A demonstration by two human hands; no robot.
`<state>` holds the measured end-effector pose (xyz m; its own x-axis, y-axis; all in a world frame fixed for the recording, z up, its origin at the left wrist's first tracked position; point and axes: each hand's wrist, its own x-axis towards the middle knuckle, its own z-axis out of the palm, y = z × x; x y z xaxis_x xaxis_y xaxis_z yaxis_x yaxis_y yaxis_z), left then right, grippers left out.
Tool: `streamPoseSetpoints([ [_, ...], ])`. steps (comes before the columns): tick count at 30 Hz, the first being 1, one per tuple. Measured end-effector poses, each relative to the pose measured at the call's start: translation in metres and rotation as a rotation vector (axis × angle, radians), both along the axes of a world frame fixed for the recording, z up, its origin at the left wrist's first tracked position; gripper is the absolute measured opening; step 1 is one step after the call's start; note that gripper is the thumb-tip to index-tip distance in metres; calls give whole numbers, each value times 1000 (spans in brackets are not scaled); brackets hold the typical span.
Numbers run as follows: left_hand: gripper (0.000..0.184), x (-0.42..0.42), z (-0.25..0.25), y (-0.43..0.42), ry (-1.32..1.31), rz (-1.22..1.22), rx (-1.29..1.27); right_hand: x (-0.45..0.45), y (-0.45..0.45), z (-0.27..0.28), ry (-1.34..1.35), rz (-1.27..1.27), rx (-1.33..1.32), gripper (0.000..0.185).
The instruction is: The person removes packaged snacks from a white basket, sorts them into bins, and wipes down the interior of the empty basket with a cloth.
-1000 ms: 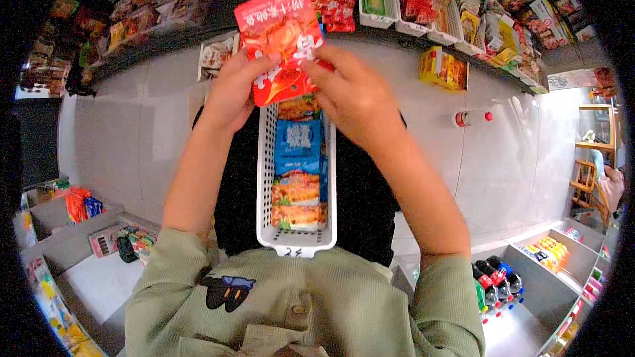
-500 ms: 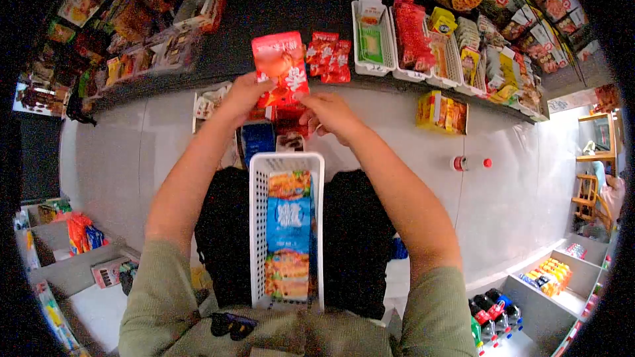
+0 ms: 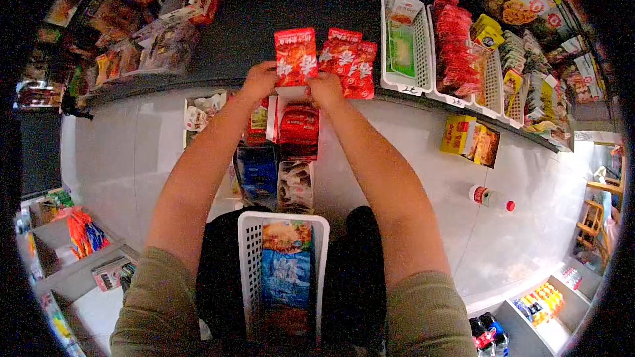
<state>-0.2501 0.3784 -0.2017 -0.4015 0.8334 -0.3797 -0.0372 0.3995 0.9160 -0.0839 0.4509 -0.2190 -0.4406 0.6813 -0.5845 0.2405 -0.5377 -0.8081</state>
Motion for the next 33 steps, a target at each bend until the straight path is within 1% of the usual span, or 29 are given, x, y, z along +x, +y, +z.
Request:
streamPoseSetpoints([
  [1, 36, 1, -1, 3, -4, 1, -8, 0, 25, -57, 62, 136, 335, 13],
  [3, 43, 1, -5, 9, 221, 103, -59, 0, 36, -84, 122, 274, 664, 13],
  [4, 45, 0, -10, 10, 155, 114, -67, -1, 38, -71, -24, 266, 654, 13],
  [5, 45, -1, -15, 10, 151, 114, -75, -2, 38, -59, -72, 253, 592, 15],
  [7, 47, -4, -24, 11, 208, 66, 1, -4, 40, -46, -167, 226, 466, 17],
  [8, 47, -3, -25, 10, 207, 66, -1, -5, 38, -43, -170, 160, 395, 19],
  [9, 47, 3, -15, 7, 156, 86, -81, -5, 35, -37, -174, 94, 325, 21],
  [10, 47, 6, -8, 4, 106, 108, -162, -4, 30, -31, -174, 96, 322, 21],
  [12, 47, 0, -13, 1, 119, 77, -164, 0, 20, -21, -139, 1, 236, 22],
  [13, 47, -3, -14, -2, 129, 43, -166, 3, 19, -21, -139, 2, 234, 22],
  [14, 47, -8, -15, -5, 128, 44, -167, 10, 20, -18, -217, 75, 203, 22],
  [15, 42, -9, -1, -7, 118, -28, -195, 16, 20, -15, -296, 147, 173, 22],
  [16, 38, -11, 12, -9, 107, -99, -222, 23, 15, 2, -297, 146, 177, 22],
  [17, 38, -13, 24, -15, 104, -99, -220, 35, 7, 20, -291, 184, 155, 21],
  [19, 31, -14, 44, -33, 14, -212, -48, 57, -10, 61, -293, 230, 121, 20],
  [20, 31, -6, 65, -47, 2, -209, -59, 71, -19, 78, -242, 253, 131, 19],
  [22, 27, 16, 124, -83, 112, -334, 37, 100, -41, 118, -150, 282, 178, 17],
  [23, 27, 28, 150, -104, 98, -332, 28, 115, -55, 141, -109, 289, 213, 17],
  [25, 22, 51, 196, -147, 79, -367, 76, 144, -82, 186, -96, 307, 395, 18],
  [26, 22, 62, 213, -168, 69, -367, 72, 159, -96, 199, -103, 309, 388, 18],
  [28, 16, 84, 242, -208, 239, -449, 228, 186, -128, 224, -41, 322, 735, 16],
  [29, 16, 93, 256, -226, 232, -451, 228, 194, -149, 243, -47, 322, 732, 16],
  [31, 14, 112, 277, -256, 592, -647, 302, 204, -192, 283, -163, 451, 951, 12],
  [32, 16, 120, 279, -265, 669, -719, 433, 206, -209, 292, -168, 453, 945, 12],
  [33, 22, 128, 280, -277, 770, -816, 384, 206, -224, 299, -161, 567, 1183, 13],
])
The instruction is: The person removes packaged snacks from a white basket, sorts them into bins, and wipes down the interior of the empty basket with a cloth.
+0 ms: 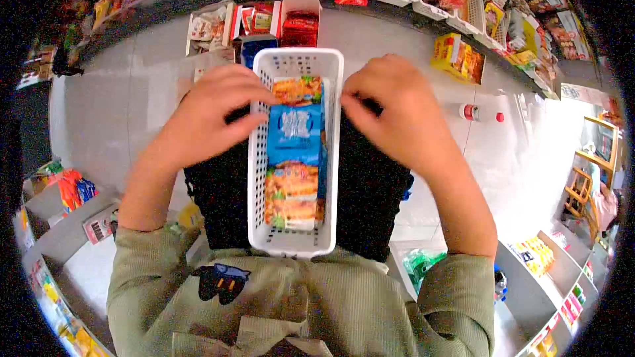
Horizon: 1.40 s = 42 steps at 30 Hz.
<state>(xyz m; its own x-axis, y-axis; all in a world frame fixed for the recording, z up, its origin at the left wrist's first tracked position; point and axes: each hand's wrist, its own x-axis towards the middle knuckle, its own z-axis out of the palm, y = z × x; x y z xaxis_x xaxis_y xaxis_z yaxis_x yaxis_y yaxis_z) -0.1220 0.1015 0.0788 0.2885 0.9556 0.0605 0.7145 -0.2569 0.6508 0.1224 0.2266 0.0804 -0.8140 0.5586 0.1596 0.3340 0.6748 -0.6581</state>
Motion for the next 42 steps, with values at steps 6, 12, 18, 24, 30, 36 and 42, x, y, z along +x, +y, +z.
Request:
streamPoseSetpoints([
  [6, 52, 43, -16, -46, 358, -91, 69, -5, -86, 16, -272, 226, 329, 24],
  [12, 50, 55, -35, -21, 537, -110, -91, 6, -114, 4, -482, 271, 354, 33],
  [18, 39, 54, -37, 2, 636, -222, -233, 1, -123, -3, -592, 250, 460, 28],
  [24, 28, 51, -24, -5, 573, -189, -266, -6, -115, -6, -565, 207, 458, 29],
  [30, 17, 39, -27, -15, 318, -19, -62, -5, -99, -2, -319, 117, 435, 49],
  [36, 15, 38, -30, -20, 303, 48, 56, -16, -88, -11, -431, 133, 464, 76],
  [42, 23, 32, -19, -24, 275, 11, 26, -28, -85, -15, -540, 165, 479, 78],
])
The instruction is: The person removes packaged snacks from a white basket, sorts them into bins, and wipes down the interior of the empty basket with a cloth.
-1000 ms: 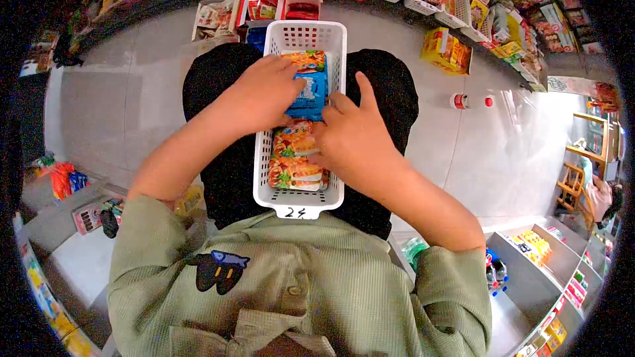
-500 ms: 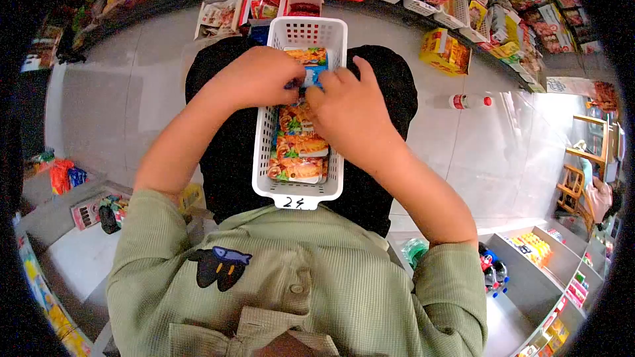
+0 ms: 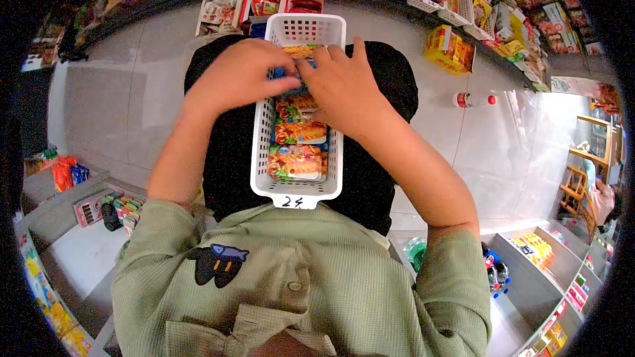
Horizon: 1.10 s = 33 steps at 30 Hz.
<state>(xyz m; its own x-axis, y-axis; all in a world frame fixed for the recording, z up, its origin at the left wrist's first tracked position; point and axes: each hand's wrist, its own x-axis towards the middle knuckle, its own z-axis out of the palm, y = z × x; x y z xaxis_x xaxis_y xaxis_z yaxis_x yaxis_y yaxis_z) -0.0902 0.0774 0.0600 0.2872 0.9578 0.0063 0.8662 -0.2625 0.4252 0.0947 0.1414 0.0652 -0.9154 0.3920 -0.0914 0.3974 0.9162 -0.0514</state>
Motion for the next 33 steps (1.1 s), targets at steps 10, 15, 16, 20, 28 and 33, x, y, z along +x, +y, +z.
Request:
streamPoseSetpoints([
  [10, 86, -72, 91, -42, -1098, 243, 734, 0, 4, -3, -3, 4, -34, 42],
  [15, 80, -64, 117, -59, -1181, 105, 823, 5, 16, -14, 265, -8, 0, 22],
  [16, 79, -61, 119, -62, -1188, 90, 827, 6, 17, -15, 403, -32, 21, 18],
  [20, 74, -51, 127, -66, -1202, 37, 829, 8, 23, -16, 491, -103, 5, 16],
  [28, 66, -35, 134, -72, -1224, -10, 816, 9, 25, -23, 544, -75, 25, 13],
  [33, 61, -34, 138, -68, -1236, -27, 782, 8, 26, -24, 566, -113, 10, 13],
])
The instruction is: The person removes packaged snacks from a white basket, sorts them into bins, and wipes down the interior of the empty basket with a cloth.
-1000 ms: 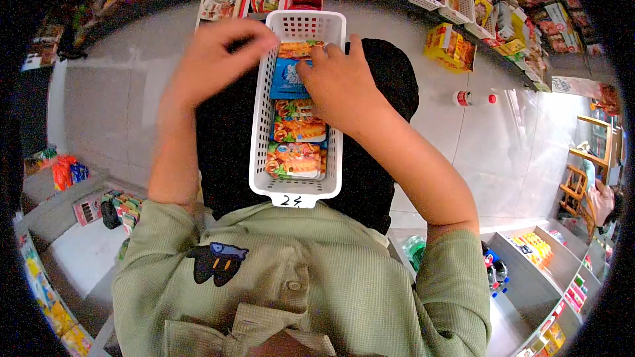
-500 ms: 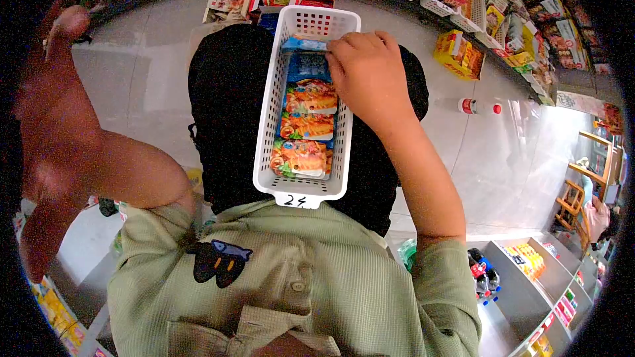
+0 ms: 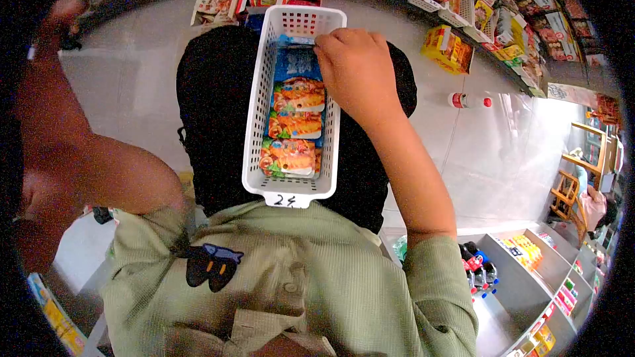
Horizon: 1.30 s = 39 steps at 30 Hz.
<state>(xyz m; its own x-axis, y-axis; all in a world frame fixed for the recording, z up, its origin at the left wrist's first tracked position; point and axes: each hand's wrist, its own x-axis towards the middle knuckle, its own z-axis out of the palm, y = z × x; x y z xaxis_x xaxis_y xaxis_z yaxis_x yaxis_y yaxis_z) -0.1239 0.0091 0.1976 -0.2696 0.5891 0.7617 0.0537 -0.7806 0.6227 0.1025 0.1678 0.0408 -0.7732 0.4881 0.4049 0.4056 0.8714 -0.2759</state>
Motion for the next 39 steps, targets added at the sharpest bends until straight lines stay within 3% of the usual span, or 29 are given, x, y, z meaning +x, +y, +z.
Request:
streamPoseSetpoints([
  [4, 58, 7, -7, 14, -5, 6, -151, 0, -2, 8, 10, -49, -139, 13],
  [7, 56, 8, -50, 36, -10, -18, -592, 0, 1, 15, 182, -77, -294, 13],
  [9, 62, 10, -84, 44, 23, -115, -997, 1, 5, 23, 219, -73, -259, 11],
  [11, 70, 15, -101, 52, -19, -192, -1206, 4, 5, 28, 356, -116, -429, 12],
  [13, 76, 21, -105, 57, -57, -283, -1267, 6, 5, 46, 328, -101, -379, 15],
  [15, 79, 27, -105, 67, -133, -287, -1215, 5, 3, 56, 395, -21, -140, 22],
  [19, 59, 26, -109, 90, -257, -218, -1139, -6, 2, 59, 378, 58, -102, 29],
  [20, 37, 23, -108, 96, -276, -216, -1127, -8, 7, 52, 351, 96, -89, 33],
  [25, 21, 7, -113, 126, -253, -172, -1166, -23, 35, 33, 356, 137, -199, 36],
  [27, 23, -8, -123, 142, -186, -191, -1238, -37, 46, 23, 747, 58, -735, 37],
  [28, 23, -15, -133, 153, -143, -154, -1253, -42, 54, 18, 786, -35, -924, 37],
  [29, 23, -19, -141, 165, -142, -153, -1251, -46, 71, 19, 786, -33, -922, 37],
  [31, 21, -27, -148, 186, 3, -4, -1346, -53, 107, 22, 296, -145, -1530, 27],
  [35, 23, -45, -194, 236, -27, -79, -1385, -83, 160, -51, 279, -226, -1550, 19],
  [37, 25, -56, -222, 265, -19, -78, -1359, -93, 182, -76, 470, -251, -1662, 19],
  [39, 26, -56, -239, 289, 107, 39, -1352, -104, 205, -110, 486, -292, -1683, 19],
])
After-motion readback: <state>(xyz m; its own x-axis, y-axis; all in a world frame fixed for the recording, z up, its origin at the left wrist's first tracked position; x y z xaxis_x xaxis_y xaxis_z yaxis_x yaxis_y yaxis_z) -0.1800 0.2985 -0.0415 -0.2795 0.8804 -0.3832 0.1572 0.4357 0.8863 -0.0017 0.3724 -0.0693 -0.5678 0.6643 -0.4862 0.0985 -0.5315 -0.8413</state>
